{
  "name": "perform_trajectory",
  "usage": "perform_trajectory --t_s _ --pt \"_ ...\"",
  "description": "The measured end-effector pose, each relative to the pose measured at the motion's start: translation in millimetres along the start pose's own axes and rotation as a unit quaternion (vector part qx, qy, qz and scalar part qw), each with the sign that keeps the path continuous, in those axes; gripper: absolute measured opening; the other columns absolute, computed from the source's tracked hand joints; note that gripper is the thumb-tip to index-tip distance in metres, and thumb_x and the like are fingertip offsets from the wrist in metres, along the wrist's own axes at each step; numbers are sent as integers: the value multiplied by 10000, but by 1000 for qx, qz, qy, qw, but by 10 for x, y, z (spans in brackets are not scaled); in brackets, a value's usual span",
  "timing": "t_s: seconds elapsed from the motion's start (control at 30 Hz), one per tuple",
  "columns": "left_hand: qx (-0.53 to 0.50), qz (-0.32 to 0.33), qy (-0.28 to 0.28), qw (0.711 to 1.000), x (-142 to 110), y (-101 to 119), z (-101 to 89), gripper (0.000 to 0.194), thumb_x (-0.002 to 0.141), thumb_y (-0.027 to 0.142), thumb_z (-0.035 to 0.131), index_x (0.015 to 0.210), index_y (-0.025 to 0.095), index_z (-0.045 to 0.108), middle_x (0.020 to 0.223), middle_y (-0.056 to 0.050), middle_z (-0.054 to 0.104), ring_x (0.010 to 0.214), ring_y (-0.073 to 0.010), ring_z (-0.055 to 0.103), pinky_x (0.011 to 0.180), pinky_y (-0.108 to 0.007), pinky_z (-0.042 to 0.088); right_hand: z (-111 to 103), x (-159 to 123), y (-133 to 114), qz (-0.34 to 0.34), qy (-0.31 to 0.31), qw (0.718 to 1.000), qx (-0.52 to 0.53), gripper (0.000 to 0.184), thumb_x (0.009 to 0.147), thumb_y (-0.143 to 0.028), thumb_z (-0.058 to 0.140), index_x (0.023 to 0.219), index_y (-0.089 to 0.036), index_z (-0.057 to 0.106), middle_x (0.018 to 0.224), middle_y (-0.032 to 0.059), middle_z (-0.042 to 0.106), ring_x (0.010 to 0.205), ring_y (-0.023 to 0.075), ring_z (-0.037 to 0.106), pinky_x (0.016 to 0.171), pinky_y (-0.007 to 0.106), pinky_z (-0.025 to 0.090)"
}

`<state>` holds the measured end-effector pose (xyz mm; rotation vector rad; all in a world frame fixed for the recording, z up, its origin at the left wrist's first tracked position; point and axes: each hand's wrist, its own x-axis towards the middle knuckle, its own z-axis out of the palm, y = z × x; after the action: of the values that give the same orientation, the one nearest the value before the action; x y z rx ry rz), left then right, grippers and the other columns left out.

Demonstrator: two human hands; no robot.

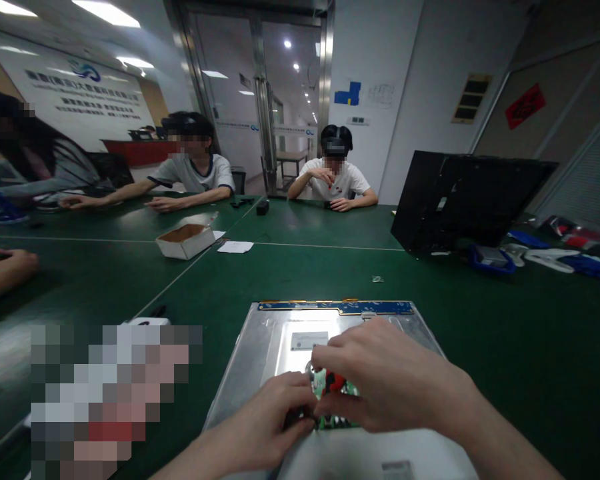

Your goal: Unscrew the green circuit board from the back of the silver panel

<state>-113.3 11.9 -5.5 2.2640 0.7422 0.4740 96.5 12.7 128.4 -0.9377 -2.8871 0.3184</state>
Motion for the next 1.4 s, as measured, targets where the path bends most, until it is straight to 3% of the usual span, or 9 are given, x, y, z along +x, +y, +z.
perform_trajectory --t_s 0.2,0.4,0.6,0.73,0.87,1.1,1.3,1.4 --pt "7 -4 12 1000 -11 -15 26 143 845 117 552 919 207 634 946 -29 644 862 -197 577 762 -289 454 -13 -48 -60 -27 -14 1000 7 153 797 -227 577 945 -189 566 902 28 672 718 159 584 524 282 295" --pt "2 12 10 1000 5 38 -13 135 830 108 556 899 208 616 926 -17 638 821 -189 570 745 -286 451 2 -12 -106 10 -12 1000 -2 109 903 -300 537 910 -203 587 800 -2 673 638 137 568 503 284 261" --pt "4 2 13 1000 -27 -17 24 163 807 90 560 903 208 618 910 -13 638 829 -191 569 739 -288 448 8 -33 -95 -27 -9 1000 7 146 799 -269 591 915 -199 537 845 5 640 636 137 517 486 270 264" --pt "-4 -2 21 1000 -38 -29 39 170 804 87 587 925 202 620 939 -21 639 874 -201 577 759 -294 454 17 -28 -120 -26 -1 1000 -6 96 829 -203 534 924 -199 524 840 7 648 638 137 522 494 276 253" --pt "3 1 19 1000 -26 -5 25 201 809 71 579 951 206 623 929 -14 637 855 -197 573 761 -297 443 19 -7 -115 6 -8 1000 -11 73 902 -270 504 905 -209 544 803 -1 655 623 135 527 502 279 237" --pt "6 -1 5 1000 -4 -2 0 169 797 73 577 900 196 631 892 -8 641 808 -180 565 720 -273 431 22 -33 -64 -23 -16 1000 -9 176 792 -229 587 947 -197 513 890 14 630 664 138 516 487 273 253" --pt "5 -5 -4 1000 6 30 -24 136 806 89 572 887 187 620 867 -10 638 798 -185 571 691 -268 424 28 -11 -76 0 -7 1000 -14 78 906 -273 524 942 -205 536 820 1 656 634 133 531 502 282 230" --pt "-7 1 -7 1000 14 41 -25 130 808 79 559 862 186 608 879 -8 631 806 -182 576 691 -263 423 20 -25 -68 -5 -5 1000 -11 113 875 -301 553 930 -202 547 835 9 654 639 138 529 504 283 229"
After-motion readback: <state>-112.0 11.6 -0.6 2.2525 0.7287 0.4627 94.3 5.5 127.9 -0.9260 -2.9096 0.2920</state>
